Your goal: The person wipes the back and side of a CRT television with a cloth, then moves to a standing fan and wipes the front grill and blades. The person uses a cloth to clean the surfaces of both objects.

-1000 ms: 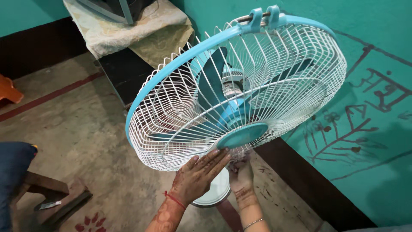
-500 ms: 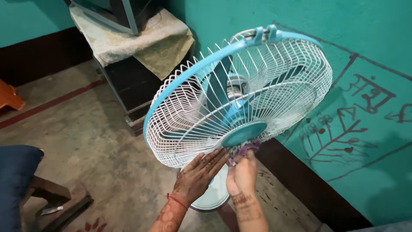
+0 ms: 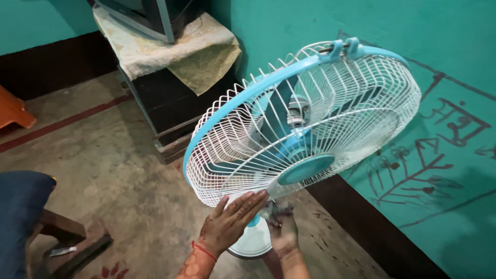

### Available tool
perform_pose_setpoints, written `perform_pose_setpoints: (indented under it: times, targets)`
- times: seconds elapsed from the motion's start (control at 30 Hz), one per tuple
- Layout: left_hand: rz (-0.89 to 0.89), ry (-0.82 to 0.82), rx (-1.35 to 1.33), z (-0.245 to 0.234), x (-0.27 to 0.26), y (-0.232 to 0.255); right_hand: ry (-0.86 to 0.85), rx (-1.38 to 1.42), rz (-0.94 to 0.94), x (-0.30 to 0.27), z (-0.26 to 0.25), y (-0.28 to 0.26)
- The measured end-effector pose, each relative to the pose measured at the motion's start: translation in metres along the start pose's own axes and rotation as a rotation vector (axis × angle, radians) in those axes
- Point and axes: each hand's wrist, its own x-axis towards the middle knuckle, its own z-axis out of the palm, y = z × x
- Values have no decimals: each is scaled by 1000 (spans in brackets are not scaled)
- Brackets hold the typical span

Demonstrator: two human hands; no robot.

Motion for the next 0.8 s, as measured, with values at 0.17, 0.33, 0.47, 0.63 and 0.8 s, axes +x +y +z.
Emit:
perform_pose_setpoints:
  times: [0.17, 0.33, 0.47, 0.63, 0.8]
  targets:
    - [-38, -8, -6, 9, -11, -1, -171, -73, 23, 48, -14, 14]
    - [-46, -41, 43, 8, -13, 0, -306, -42, 61, 62, -29, 19]
    - [-60, -87, 10, 4, -11, -1, 44, -104, 73, 35, 0, 7]
    - [-59, -149, -120, -6, -10, -1, 70, -77, 79, 37, -3, -6]
    - [-63, -152, -111, -21, -5, -4, 63, -238, 74, 22, 47, -31]
